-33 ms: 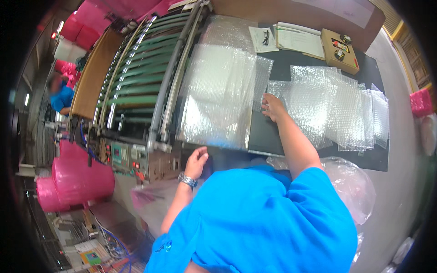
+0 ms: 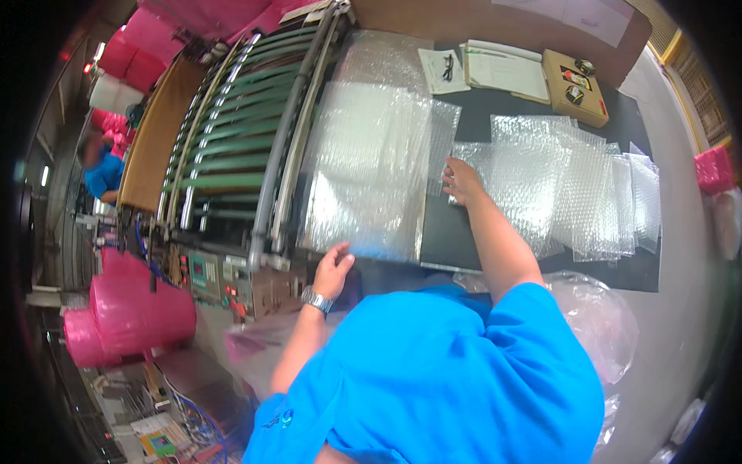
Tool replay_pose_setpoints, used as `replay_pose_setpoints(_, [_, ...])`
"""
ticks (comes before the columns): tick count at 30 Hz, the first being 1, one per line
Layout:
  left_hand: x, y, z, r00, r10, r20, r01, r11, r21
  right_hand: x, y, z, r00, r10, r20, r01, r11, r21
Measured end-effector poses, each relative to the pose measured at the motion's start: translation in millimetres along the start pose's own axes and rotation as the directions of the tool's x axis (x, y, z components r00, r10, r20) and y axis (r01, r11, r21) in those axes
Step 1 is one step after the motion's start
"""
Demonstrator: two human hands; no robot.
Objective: The person repeatedly picks up sheets of bubble wrap from a table, separates them, and places them into a large clear plastic bag. The person also briefly adjusts their head-mounted camera strap.
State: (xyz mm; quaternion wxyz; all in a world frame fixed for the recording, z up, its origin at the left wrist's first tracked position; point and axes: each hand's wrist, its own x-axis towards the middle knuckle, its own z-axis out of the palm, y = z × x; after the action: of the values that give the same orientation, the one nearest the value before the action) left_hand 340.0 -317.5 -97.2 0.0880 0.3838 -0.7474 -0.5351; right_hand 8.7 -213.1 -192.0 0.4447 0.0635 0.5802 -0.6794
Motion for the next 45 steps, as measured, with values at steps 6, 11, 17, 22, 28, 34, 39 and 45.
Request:
replay_pose_setpoints(6, [167.1,64.2,-4.7,0.957,0.286,0.046,-0.271,0.828,0.491,161.2,-2.9,-21.2,0.986,-0.073,-0.148,0.095,0.984,0.149])
replay_pose_setpoints(11, [237.3,92.9,2.5,0.964,0.179,-0.197,0.019,0.69,0.723,161.8,-25.5,-5.9,0.925,-0.067,-0.374,0.028,0.994,-0.109])
replay_pose_setpoints(17, [286.7,64.7,-3.8,0.947,-0.179,-0.268,0.311,0.725,0.614,170.1,-43.2,10.0,0.99,0.064,-0.125,-0.115,0.883,-0.454])
replay_pose_setpoints(22, [280.5,61.8,-0.3,0.939,-0.179,-0.294,0.335,0.673,0.659,141.4,-41.9,38.4,0.864,-0.289,-0.414,-0.147,0.641,-0.753])
replay_pose_setpoints(28, [274.1,68.5,6.9,0.946,-0.136,-0.295,0.306,0.682,0.664,194.9,13.0,5.4,0.881,-0.234,-0.41,0.004,0.872,-0.49])
replay_pose_setpoints(34, [265.7,58.4,6.0,0.983,-0.132,-0.124,0.181,0.682,0.709,176.1,-6.6,7.4,0.934,0.335,-0.127,-0.349,0.77,-0.533])
replay_pose_setpoints(39, [273.2,53.1,-4.8,0.957,-0.165,-0.239,0.279,0.758,0.59,105.9,-20.2,50.5,0.988,0.146,0.046,-0.148,0.988,0.039])
replay_pose_setpoints(45, [271.6,72.9,24.7,0.987,-0.159,-0.011,0.127,0.74,0.66,54.8,-21.6,68.9,0.948,0.005,0.319,-0.108,0.946,0.306])
